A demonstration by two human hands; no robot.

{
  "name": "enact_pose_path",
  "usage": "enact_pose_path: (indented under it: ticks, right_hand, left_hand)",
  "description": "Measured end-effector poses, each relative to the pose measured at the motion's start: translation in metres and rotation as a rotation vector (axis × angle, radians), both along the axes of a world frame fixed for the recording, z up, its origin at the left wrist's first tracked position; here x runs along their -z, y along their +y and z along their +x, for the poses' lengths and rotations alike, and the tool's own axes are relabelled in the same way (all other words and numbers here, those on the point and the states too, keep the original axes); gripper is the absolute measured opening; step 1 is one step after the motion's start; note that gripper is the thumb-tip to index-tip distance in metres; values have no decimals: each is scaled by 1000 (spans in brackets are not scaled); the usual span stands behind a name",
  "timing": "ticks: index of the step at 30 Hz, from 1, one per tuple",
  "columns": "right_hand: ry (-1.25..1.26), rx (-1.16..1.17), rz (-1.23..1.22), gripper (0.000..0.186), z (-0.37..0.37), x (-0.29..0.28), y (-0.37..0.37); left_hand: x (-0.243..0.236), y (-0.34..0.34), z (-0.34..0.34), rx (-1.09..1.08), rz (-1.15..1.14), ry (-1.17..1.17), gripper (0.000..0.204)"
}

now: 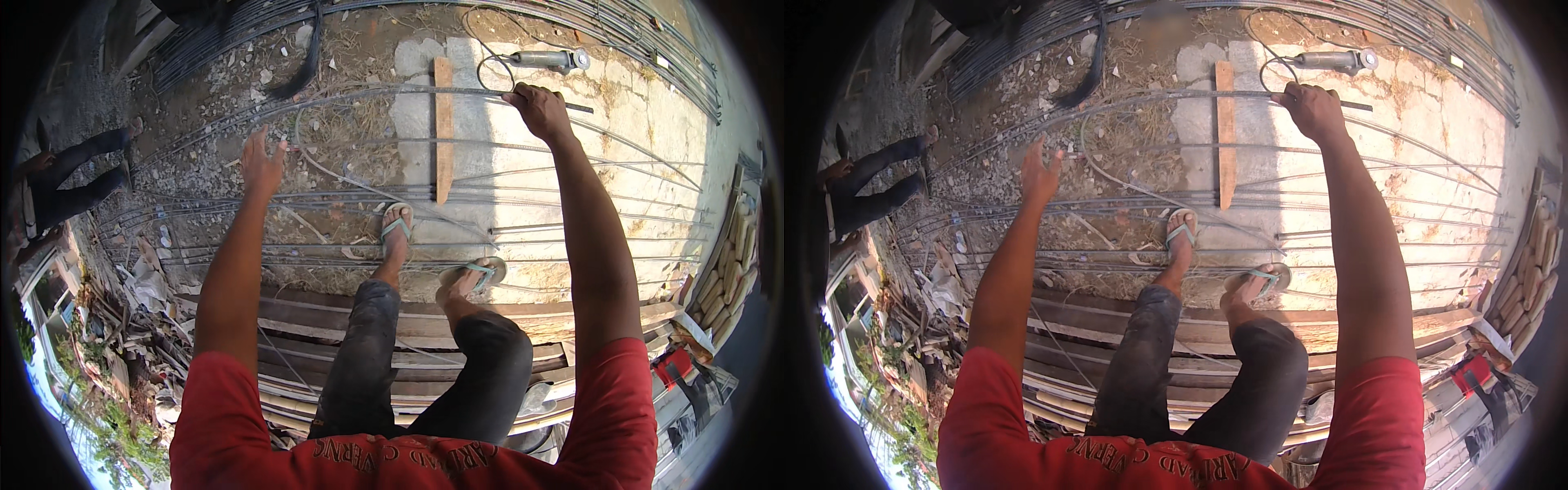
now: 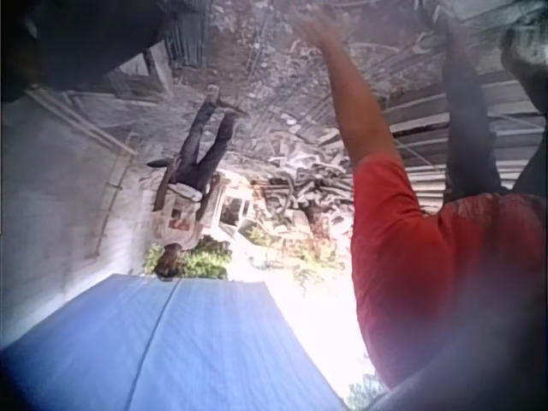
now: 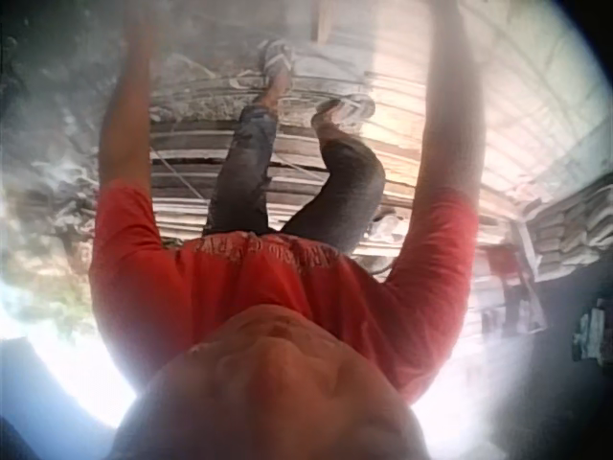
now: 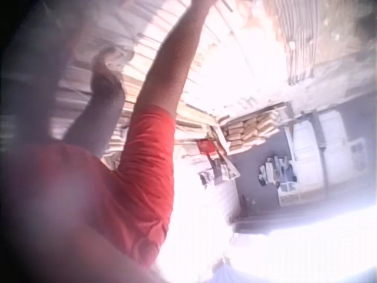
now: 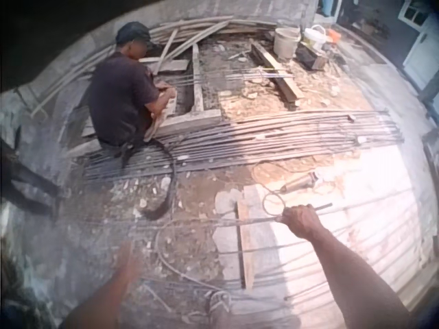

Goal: The person measures steel rods using a tape measure and a wooden plank as a guide. They then use an angle grinder to cut the steel rods to the measured length. Finally, the person picks up and moves the cut steel rods.

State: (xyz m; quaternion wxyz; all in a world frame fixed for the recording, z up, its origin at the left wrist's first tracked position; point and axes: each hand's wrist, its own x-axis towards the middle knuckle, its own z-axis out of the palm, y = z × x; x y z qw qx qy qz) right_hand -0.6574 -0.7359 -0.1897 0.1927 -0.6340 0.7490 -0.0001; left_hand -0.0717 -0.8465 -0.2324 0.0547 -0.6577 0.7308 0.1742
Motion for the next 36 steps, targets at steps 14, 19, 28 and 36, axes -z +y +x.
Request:
enact_pose_path:
  ticks: [14, 19, 28, 36]
  right_hand:
    - [-18, -102, -62, 61, -41, 52, -53]
    - [-62, -359, -141, 63, -83, 92, -113]
    - [-210, -828, -21, 48, -71, 45, -192]
    - [-64, -377, 320, 44, -122, -30, -39]
  left_hand:
    - [13, -52, 6, -24, 98, -59, 67]
    - [-27, 41, -11, -78, -55, 23, 71]
    - [-199, 315, -182, -476, 442, 482, 47]
    - [-203, 221, -105, -172, 364, 356, 47]
